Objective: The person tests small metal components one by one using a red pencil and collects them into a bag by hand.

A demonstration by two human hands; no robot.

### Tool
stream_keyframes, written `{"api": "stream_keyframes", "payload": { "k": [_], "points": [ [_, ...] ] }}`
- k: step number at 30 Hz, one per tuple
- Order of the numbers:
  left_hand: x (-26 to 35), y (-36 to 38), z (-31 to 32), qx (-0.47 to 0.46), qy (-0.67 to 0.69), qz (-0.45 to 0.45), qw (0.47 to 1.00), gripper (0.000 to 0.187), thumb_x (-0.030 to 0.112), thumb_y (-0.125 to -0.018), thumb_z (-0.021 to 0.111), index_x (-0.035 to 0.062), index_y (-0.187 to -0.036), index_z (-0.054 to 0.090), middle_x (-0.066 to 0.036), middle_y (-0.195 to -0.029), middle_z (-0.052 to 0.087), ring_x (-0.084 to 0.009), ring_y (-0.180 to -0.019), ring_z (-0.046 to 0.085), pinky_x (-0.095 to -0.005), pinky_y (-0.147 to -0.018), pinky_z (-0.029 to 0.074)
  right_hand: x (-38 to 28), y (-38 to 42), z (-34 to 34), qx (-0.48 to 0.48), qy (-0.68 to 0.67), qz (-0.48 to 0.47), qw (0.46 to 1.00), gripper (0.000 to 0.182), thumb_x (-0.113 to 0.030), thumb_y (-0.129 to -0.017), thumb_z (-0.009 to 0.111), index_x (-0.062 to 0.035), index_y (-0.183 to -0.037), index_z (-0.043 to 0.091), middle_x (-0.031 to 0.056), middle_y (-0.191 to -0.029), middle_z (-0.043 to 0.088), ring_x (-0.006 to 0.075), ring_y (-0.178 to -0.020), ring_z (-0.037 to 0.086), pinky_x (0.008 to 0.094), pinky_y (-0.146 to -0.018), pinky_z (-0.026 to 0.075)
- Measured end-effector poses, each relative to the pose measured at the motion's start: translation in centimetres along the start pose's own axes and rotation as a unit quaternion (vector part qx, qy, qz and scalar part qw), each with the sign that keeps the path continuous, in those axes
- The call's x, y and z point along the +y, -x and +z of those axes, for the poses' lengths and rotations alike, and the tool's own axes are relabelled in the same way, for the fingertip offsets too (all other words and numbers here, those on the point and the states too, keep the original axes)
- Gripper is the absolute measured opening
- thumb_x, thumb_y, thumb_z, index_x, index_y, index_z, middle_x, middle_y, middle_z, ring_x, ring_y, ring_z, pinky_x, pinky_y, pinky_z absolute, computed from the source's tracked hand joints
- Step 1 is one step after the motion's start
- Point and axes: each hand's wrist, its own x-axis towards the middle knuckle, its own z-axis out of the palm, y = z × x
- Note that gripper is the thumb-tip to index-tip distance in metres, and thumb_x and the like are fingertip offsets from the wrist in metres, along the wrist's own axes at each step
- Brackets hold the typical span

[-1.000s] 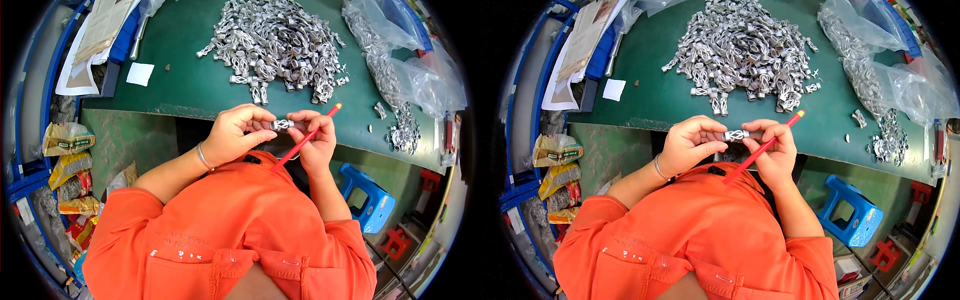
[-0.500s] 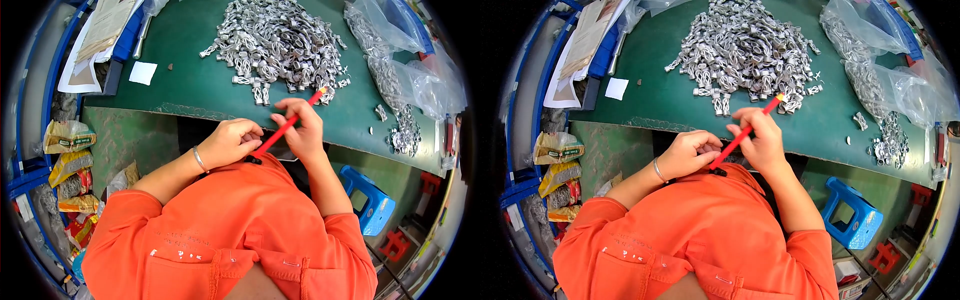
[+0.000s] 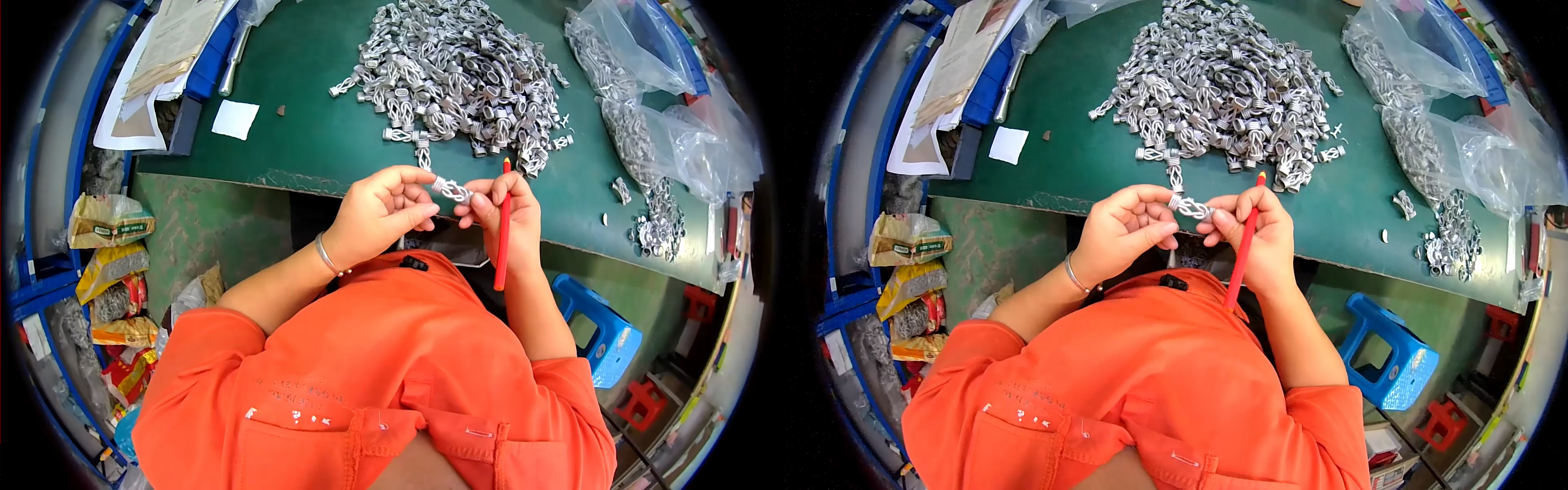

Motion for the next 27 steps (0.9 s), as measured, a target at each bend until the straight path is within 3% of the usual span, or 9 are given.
{"api": "stream_keyframes", "payload": {
  "k": [3, 6, 10, 15, 17, 19, 22, 25, 27],
  "points": [
    [0.5, 0.1, 0.3, 0.001, 0.016, 0.025, 1.000, 0.025, -0.001, -0.086, 0.060, -0.0057, -0.110, 0.054, -0.008, -0.089, 0.061, -0.0132, -0.074, 0.064, -0.0231, -0.067, 0.053, 0.5, 0.4, -0.4, -0.038, -0.016, -0.010, 0.999, 0.023, 0.008, -0.085, 0.056, -0.0050, -0.081, 0.038, 0.0174, -0.096, 0.061, 0.0178, -0.080, 0.064, 0.0262, -0.068, 0.056],
    [0.5, 0.2, 0.0, -0.026, -0.058, 0.092, 0.994, 0.023, -0.003, -0.084, 0.061, -0.0062, -0.106, 0.056, -0.009, -0.091, 0.060, -0.0133, -0.076, 0.064, -0.0238, -0.068, 0.053, 0.5, 0.9, -0.1, -0.050, 0.033, -0.089, 0.994, 0.026, 0.012, -0.082, 0.058, -0.0050, -0.082, 0.038, 0.0187, -0.101, 0.060, 0.0178, -0.088, 0.062, 0.0280, -0.077, 0.054],
    [-0.1, 0.1, 0.0, -0.047, -0.134, 0.161, 0.977, 0.019, -0.007, -0.081, 0.062, -0.0053, -0.100, 0.058, -0.010, -0.094, 0.058, -0.0137, -0.080, 0.064, -0.0243, -0.069, 0.054, 0.6, 1.5, -0.4, -0.051, 0.133, -0.205, 0.968, 0.030, 0.015, -0.078, 0.061, -0.0038, -0.082, 0.038, 0.0190, -0.103, 0.059, 0.0165, -0.087, 0.062, 0.0270, -0.076, 0.052],
    [0.0, 0.3, 0.0, -0.076, -0.249, 0.187, 0.947, 0.020, -0.006, -0.076, 0.067, -0.0036, -0.094, 0.059, -0.010, -0.094, 0.059, -0.0140, -0.078, 0.065, -0.0228, -0.066, 0.054, -0.5, 2.1, -1.7, -0.146, 0.220, -0.203, 0.943, 0.031, 0.015, -0.076, 0.061, -0.0053, -0.081, 0.039, 0.0179, -0.106, 0.058, 0.0179, -0.091, 0.060, 0.0286, -0.080, 0.050],
    [0.1, 0.7, 0.1, -0.065, -0.262, 0.115, 0.956, 0.021, -0.005, -0.075, 0.068, -0.0037, -0.094, 0.060, -0.009, -0.094, 0.060, -0.0124, -0.076, 0.064, -0.0222, -0.066, 0.054, -0.8, 2.0, -1.8, -0.119, 0.268, -0.122, 0.948, 0.027, 0.013, -0.074, 0.063, -0.0040, -0.076, 0.042, 0.0142, -0.099, 0.062, 0.0124, -0.078, 0.057, 0.0253, -0.068, 0.049],
    [-0.1, 0.8, -0.4, -0.048, -0.276, 0.107, 0.954, 0.020, -0.003, -0.077, 0.067, -0.0039, -0.096, 0.060, -0.007, -0.093, 0.060, -0.0101, -0.074, 0.064, -0.0214, -0.064, 0.053, -0.8, 1.4, -1.5, -0.122, 0.305, -0.152, 0.932, 0.027, 0.012, -0.072, 0.065, -0.0035, -0.077, 0.043, 0.0131, -0.097, 0.063, 0.0133, -0.073, 0.055, 0.0260, -0.064, 0.047],
    [-0.4, 0.9, -1.2, 0.021, -0.270, 0.086, 0.959, 0.014, -0.003, -0.080, 0.065, -0.0040, -0.093, 0.060, -0.006, -0.088, 0.059, -0.0086, -0.069, 0.063, -0.0195, -0.059, 0.051, -0.6, 0.4, -0.3, -0.091, 0.402, -0.211, 0.886, 0.027, 0.010, -0.071, 0.066, -0.0034, -0.078, 0.044, 0.0135, -0.094, 0.062, 0.0207, -0.070, 0.056, 0.0279, -0.061, 0.045],
    [-0.1, 0.8, -1.2, 0.053, -0.227, 0.072, 0.970, 0.010, -0.003, -0.082, 0.063, -0.0042, -0.091, 0.060, -0.006, -0.086, 0.059, -0.0091, -0.067, 0.063, -0.0198, -0.059, 0.051, 0.7, -1.9, 1.4, -0.098, 0.450, -0.316, 0.830, 0.029, 0.005, -0.068, 0.070, -0.0030, -0.080, 0.046, 0.0132, -0.092, 0.060, 0.0315, -0.081, 0.057, 0.0359, -0.067, 0.047],
    [-0.1, 0.8, -1.1, 0.053, -0.225, 0.077, 0.970, 0.010, -0.002, -0.084, 0.061, -0.0045, -0.093, 0.059, -0.005, -0.087, 0.059, -0.0092, -0.067, 0.063, -0.0204, -0.059, 0.052, 1.5, -3.2, 2.3, -0.097, 0.491, -0.358, 0.788, 0.028, 0.002, -0.067, 0.070, -0.0031, -0.084, 0.049, 0.0119, -0.091, 0.060, 0.0331, -0.083, 0.056, 0.0386, -0.068, 0.047]
  ]
}}
